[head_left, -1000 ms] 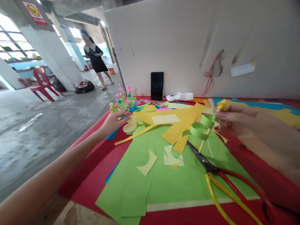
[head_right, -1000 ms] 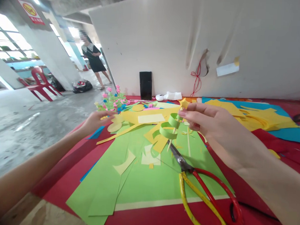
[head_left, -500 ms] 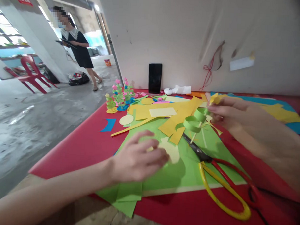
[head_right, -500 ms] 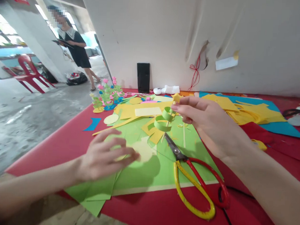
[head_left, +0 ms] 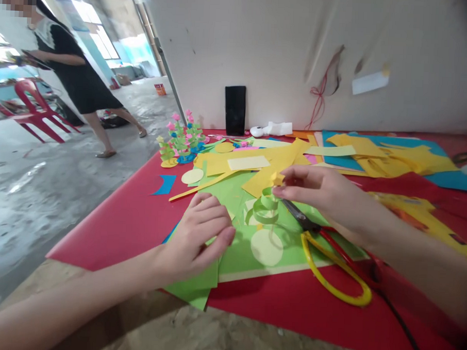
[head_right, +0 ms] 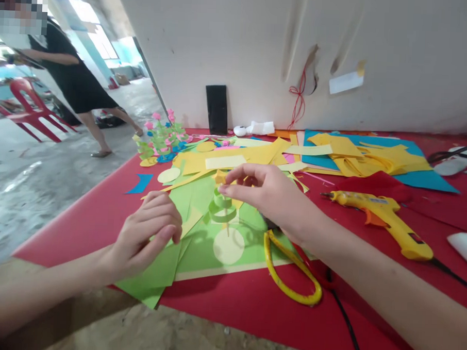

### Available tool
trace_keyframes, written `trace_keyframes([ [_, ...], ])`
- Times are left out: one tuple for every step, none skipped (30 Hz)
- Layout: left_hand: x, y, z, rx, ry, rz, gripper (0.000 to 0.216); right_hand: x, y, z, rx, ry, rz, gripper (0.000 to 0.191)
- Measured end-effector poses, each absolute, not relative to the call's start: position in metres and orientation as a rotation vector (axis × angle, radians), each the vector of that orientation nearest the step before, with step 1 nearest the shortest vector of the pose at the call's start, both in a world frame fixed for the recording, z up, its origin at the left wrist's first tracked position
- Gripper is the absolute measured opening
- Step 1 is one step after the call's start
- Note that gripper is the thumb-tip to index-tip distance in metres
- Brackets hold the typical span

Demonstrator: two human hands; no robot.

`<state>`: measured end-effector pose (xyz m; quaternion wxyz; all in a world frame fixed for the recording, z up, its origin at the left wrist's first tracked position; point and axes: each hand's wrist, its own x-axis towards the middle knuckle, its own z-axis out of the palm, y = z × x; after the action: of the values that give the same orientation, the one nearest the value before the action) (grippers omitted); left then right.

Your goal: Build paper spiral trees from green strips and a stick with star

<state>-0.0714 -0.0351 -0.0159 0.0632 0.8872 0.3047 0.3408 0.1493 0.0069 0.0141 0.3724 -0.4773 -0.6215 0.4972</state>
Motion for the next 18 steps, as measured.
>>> trace_keyframes([
  [-0.073, -0.036, -0.018, 2.655, 0.936, 1.032, 0.026, 0.149, 0.004, 0.012, -1.226, -1.613, 1.265, 0.02],
  [-0.074, -0.037, -0.02, 2.645, 0.938, 1.021, 0.026, 0.149, 0.001, 0.01, -1.228, -1.626, 1.259, 0.02],
  [-0.075, -0.038, -0.023, 2.649, 0.925, 1.0, 0.026, 0.149, -0.003, 0.008, -1.229, -1.633, 1.255, 0.021],
  [-0.075, -0.039, -0.026, 2.662, 0.9, 0.977, 0.026, 0.15, -0.007, 0.005, -1.227, -1.64, 1.252, 0.022],
  [-0.075, -0.041, -0.029, 2.684, 0.873, 0.947, 0.025, 0.15, -0.011, 0.002, -1.222, -1.647, 1.246, 0.023],
  [-0.075, -0.042, -0.031, 2.709, 0.847, 0.922, 0.025, 0.151, -0.016, -0.001, -1.215, -1.653, 1.242, 0.023],
  [-0.074, -0.044, -0.033, 2.736, 0.823, 0.904, 0.024, 0.152, -0.02, -0.004, -1.206, -1.657, 1.238, 0.023],
  [-0.074, -0.045, -0.034, 2.761, 0.806, 0.893, 0.024, 0.152, -0.024, -0.006, -1.194, -1.661, 1.234, 0.022],
  [-0.073, -0.046, -0.036, 2.782, 0.799, 0.884, 0.025, 0.153, -0.027, -0.009, -1.185, -1.666, 1.227, 0.021],
  [-0.073, -0.046, -0.037, 2.795, 0.8, 0.876, 0.027, 0.153, -0.029, -0.011, -1.181, -1.671, 1.219, 0.019],
  [-0.073, -0.046, -0.038, 2.8, 0.808, 0.869, 0.028, 0.153, -0.031, -0.013, -1.18, -1.675, 1.21, 0.018],
  [-0.072, -0.046, -0.039, 2.797, 0.818, 0.866, 0.03, 0.153, -0.031, -0.015, -1.182, -1.677, 1.206, 0.016],
  [-0.072, -0.045, -0.04, 2.79, 0.832, 0.858, 0.031, 0.154, -0.032, -0.017, -1.185, -1.677, 1.2, 0.015],
  [-0.072, -0.045, -0.041, 2.78, 0.843, 0.852, 0.032, 0.154, -0.032, -0.019, -1.189, -1.674, 1.196, 0.015],
  [-0.072, -0.044, -0.042, 2.773, 0.848, 0.844, 0.033, 0.154, -0.031, -0.02, -1.192, -1.67, 1.194, 0.014],
  [-0.072, -0.044, -0.043, 2.772, 0.849, 0.841, 0.033, 0.154, -0.031, -0.021, -1.194, -1.665, 1.193, 0.013],
  [-0.072, -0.043, -0.044, 2.776, 0.848, 0.837, 0.033, 0.155, -0.03, -0.022, -1.194, -1.662, 1.192, 0.013],
  [-0.071, -0.043, -0.045, 2.786, 0.839, 0.835, 0.033, 0.155, -0.03, -0.023, -1.194, -1.661, 1.191, 0.013],
])
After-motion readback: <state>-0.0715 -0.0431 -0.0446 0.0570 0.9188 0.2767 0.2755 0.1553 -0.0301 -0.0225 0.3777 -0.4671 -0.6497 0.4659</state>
